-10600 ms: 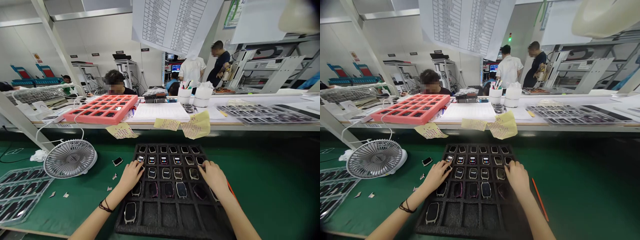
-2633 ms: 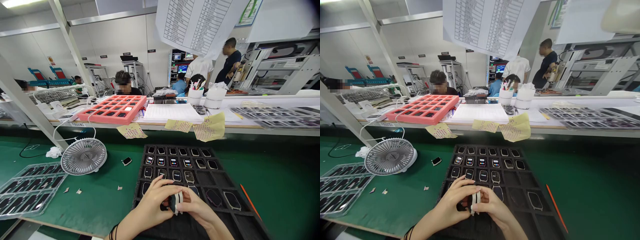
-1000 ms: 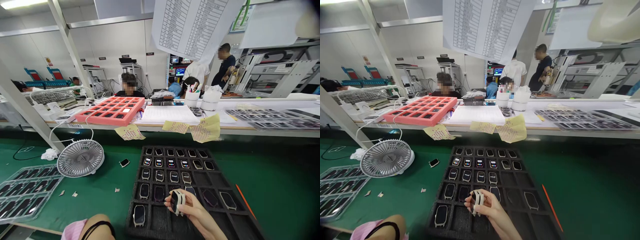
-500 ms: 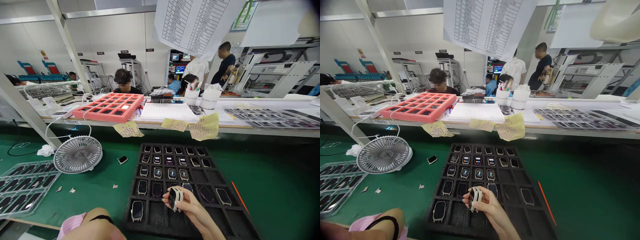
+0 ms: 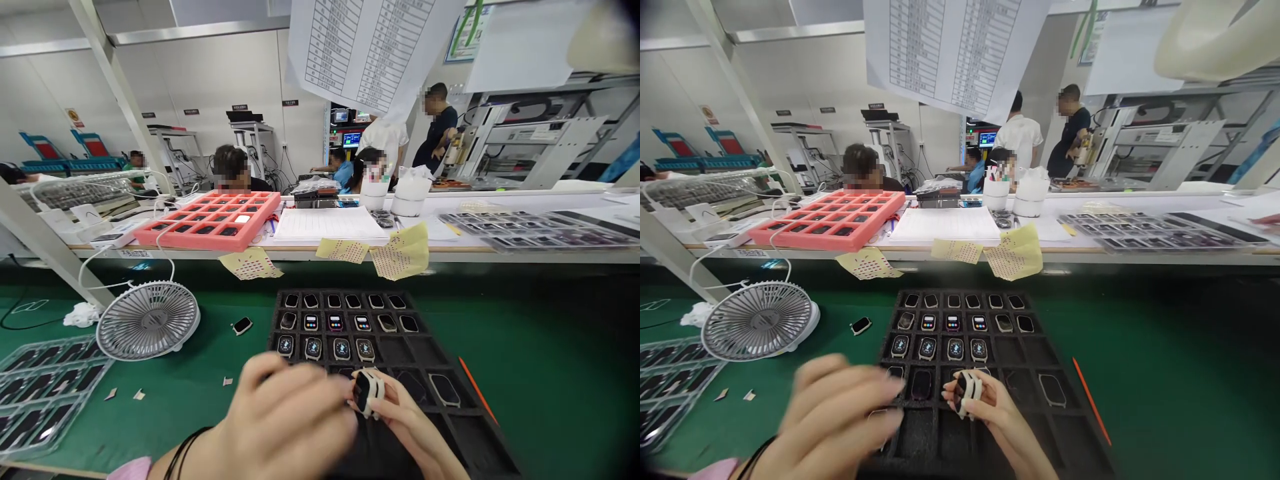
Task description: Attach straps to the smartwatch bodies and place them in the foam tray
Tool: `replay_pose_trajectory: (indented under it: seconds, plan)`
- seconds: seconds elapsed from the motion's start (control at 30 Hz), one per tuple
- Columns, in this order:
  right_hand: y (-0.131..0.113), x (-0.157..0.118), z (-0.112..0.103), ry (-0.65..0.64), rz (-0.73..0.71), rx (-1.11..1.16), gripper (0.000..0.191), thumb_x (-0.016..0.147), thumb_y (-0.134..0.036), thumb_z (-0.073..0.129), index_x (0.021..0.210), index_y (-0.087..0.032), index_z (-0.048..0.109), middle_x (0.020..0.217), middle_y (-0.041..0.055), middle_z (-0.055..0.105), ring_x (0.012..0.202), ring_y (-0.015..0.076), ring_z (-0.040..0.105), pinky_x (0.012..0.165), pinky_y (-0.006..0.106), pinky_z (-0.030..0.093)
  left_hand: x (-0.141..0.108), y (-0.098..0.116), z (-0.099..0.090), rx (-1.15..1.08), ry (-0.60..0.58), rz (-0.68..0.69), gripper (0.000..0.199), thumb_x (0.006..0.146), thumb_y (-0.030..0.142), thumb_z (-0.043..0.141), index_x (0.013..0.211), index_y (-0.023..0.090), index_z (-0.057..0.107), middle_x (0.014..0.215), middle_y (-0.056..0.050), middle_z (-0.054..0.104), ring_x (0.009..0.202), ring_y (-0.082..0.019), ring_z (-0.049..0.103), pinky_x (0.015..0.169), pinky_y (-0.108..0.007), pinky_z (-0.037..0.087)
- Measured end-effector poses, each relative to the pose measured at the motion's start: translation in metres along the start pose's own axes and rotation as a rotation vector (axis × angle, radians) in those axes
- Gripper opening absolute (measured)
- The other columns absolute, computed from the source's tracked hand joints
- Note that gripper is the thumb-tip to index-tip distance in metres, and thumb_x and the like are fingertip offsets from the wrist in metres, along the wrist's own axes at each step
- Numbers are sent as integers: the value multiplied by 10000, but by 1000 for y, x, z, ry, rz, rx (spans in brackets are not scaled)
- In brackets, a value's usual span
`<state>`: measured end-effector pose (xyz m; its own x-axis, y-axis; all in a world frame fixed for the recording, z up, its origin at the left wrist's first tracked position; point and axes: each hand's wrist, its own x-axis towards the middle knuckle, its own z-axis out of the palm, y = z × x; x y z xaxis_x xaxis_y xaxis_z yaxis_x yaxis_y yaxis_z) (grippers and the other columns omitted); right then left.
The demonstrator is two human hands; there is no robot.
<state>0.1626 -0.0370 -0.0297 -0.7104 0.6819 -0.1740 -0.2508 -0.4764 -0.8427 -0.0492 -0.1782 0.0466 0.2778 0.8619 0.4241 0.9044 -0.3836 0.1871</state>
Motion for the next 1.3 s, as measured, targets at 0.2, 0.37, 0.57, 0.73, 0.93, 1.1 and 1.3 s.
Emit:
replay_pose_trajectory:
  seconds: [0.2,0.37,0.57,0.73,0.93,1.1,1.3]
  plan:
    - [-8,-10,-27,162,-25,38,464,566,-370,864,951,-160,716,985,159,722,970,342,664,965,542,444,49,-50,67,115,-269,-100,437,839,81,322,1252,125,458,1308,-108,569,1280,-257,473,1112,-528,313]
    - [-9,-13,-49,218,-42,53,454,568,-369,867,946,-161,728,1006,180,719,976,348,664,1005,583,383,38,-71,94,125,-393,-134,496,879,138,324,1373,108,356,1462,-106,415,1418,-259,259,1180,-544,193]
    - [-12,-12,-56,219,-103,68,436,573,-338,868,935,-148,714,977,165,725,963,346,671,968,564,427,27,-84,105,159,-310,-42,496,924,175,340,1420,193,329,1467,-76,415,1397,-246,311,1178,-541,208]
    - [-12,-6,-56,197,-146,66,437,594,-302,856,958,-128,689,963,163,722,962,325,672,914,496,479,3,-102,105,106,-164,-18,551,944,224,361,1465,317,208,1423,-10,479,1340,-195,417,1156,-449,322]
    - [-13,-6,-51,179,-157,38,436,594,-327,850,954,-147,682,959,137,721,956,310,674,897,467,496,-11,-122,92,145,-64,-117,582,944,264,361,1478,318,135,1414,-14,488,1286,-205,488,1069,-456,443]
    - [-15,-11,-46,184,-143,20,409,601,-358,843,932,-167,699,966,134,722,969,318,667,911,474,495,-16,-125,98,171,-117,-135,562,957,267,343,1476,278,130,1417,-56,486,1319,-203,446,1138,-498,329]
    - [-16,-18,-51,227,-89,21,418,613,-355,842,961,-166,706,997,140,723,1001,337,657,964,516,460,-21,-106,73,127,-247,-152,388,953,200,288,1330,192,379,1353,-67,549,1361,-195,384,1199,-511,186]
